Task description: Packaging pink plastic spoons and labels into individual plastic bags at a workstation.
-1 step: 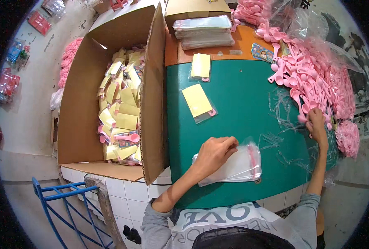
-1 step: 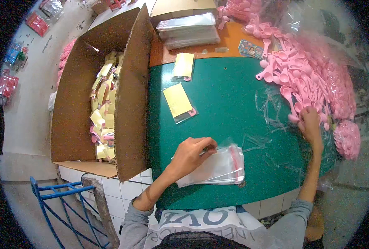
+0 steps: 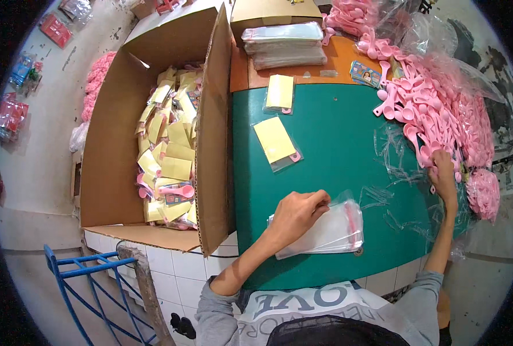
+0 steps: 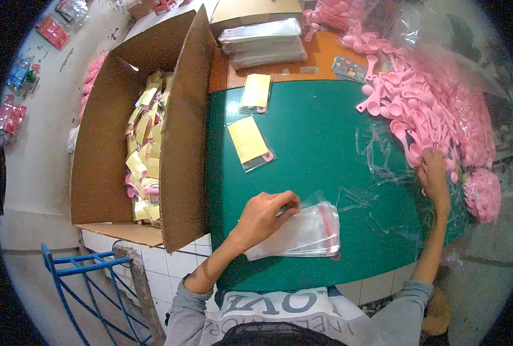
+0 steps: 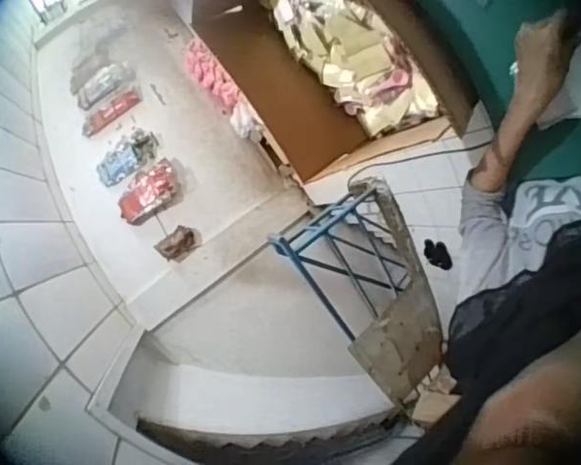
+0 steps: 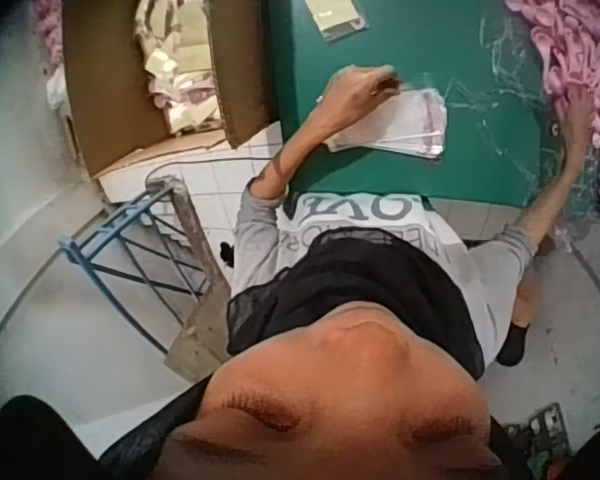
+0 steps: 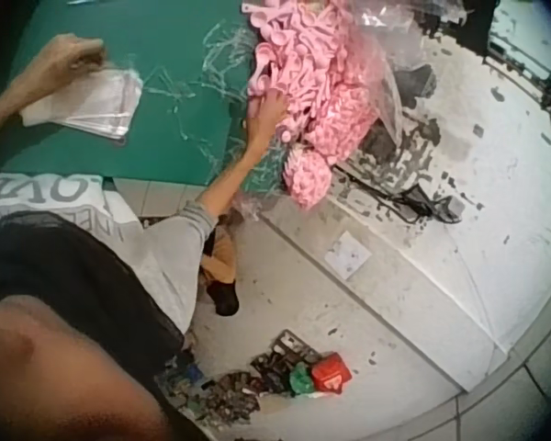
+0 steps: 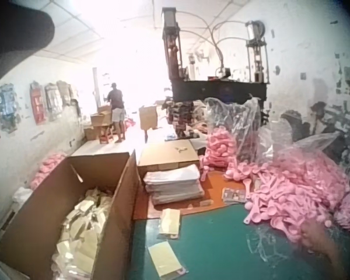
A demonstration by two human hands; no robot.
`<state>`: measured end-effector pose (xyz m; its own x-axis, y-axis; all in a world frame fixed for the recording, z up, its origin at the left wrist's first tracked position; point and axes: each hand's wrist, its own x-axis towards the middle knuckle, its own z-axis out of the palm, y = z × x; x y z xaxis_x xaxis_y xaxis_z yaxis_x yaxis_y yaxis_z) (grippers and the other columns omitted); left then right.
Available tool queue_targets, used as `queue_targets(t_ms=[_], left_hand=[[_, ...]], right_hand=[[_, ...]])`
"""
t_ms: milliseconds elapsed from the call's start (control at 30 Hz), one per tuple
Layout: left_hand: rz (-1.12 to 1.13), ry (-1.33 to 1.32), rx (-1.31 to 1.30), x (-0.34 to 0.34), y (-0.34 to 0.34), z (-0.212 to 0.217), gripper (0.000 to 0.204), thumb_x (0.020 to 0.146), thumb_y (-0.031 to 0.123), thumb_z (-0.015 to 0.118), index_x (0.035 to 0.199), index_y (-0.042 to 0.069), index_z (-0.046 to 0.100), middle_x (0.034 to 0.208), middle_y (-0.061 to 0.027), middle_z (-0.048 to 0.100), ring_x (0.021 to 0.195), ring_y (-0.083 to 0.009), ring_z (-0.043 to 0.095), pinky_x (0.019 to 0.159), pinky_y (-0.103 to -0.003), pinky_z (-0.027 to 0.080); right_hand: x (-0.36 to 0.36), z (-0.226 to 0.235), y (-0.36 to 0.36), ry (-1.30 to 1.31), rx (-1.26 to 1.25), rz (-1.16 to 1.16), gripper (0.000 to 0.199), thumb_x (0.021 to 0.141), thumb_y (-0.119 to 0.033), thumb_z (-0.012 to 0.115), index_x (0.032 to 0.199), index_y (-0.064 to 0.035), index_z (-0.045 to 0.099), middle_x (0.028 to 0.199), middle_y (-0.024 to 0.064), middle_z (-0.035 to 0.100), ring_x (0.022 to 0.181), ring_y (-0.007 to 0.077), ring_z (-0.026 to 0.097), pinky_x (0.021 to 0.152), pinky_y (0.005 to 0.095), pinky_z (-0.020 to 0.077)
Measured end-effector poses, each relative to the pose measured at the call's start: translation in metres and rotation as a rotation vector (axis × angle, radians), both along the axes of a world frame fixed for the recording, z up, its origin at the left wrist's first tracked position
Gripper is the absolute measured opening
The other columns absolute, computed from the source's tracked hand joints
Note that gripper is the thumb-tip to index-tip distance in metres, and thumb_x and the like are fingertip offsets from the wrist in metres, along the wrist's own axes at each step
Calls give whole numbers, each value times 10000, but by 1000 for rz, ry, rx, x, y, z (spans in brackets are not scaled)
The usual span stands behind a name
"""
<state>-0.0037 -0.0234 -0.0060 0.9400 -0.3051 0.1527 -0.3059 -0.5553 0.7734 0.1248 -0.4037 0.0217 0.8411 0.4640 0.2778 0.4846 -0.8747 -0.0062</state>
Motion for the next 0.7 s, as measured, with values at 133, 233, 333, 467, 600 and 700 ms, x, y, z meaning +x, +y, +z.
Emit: queue_targets(t_ms=[133, 233, 333, 467, 600, 700], left_hand=[[14, 73, -153, -3, 5, -2, 171, 758, 65, 624, 889, 24, 523, 889, -126, 641, 791, -240, 632, 656, -329, 499], [55, 127, -392, -2, 7, -6, 166, 780, 33, 598, 909, 4, 499, 896, -127, 643, 832, -193, 628, 714, -308, 505], [102, 323, -588, -3, 14, -3, 163, 800, 26, 584, 925, -2, 484, 876, -114, 647, 840, -153, 624, 709, -279, 502], [112, 512, -786, -3, 19, -4, 179, 825, 63, 589, 969, 3, 501, 870, -97, 656, 805, -115, 623, 667, -233, 491], [142, 615, -714, -2, 25, 0, 234, 823, 75, 611, 1011, -7, 499, 899, -123, 643, 836, -142, 616, 750, -261, 497], [161, 646, -759, -3, 26, 0, 245, 815, 76, 621, 1013, -12, 508, 882, -123, 650, 827, -138, 618, 743, -262, 499]], right_hand=[[-35, 40, 57, 421, 608, -172, 145, 782, -50, 558, 889, -20, 465, 775, 103, 488, 692, 200, 510, 642, 302, 418], [-66, 52, 122, 670, 528, 196, 178, 773, -66, 608, 912, -27, 503, 794, 87, 524, 685, 173, 528, 616, 287, 429], [-75, 50, 150, 723, 391, 329, 207, 761, -92, 631, 938, -37, 540, 829, 96, 553, 722, 207, 557, 633, 303, 442], [-70, 43, 153, 782, 317, 455, 232, 765, -107, 625, 988, -55, 584, 869, 113, 582, 773, 249, 583, 661, 321, 457], [-69, 38, 156, 906, 445, 435, 248, 775, -93, 612, 1020, -60, 588, 868, 95, 586, 779, 206, 581, 669, 303, 457], [-77, 34, 165, 894, 700, 269, 224, 793, -62, 593, 1015, -36, 583, 840, 75, 594, 749, 138, 572, 649, 264, 456]])
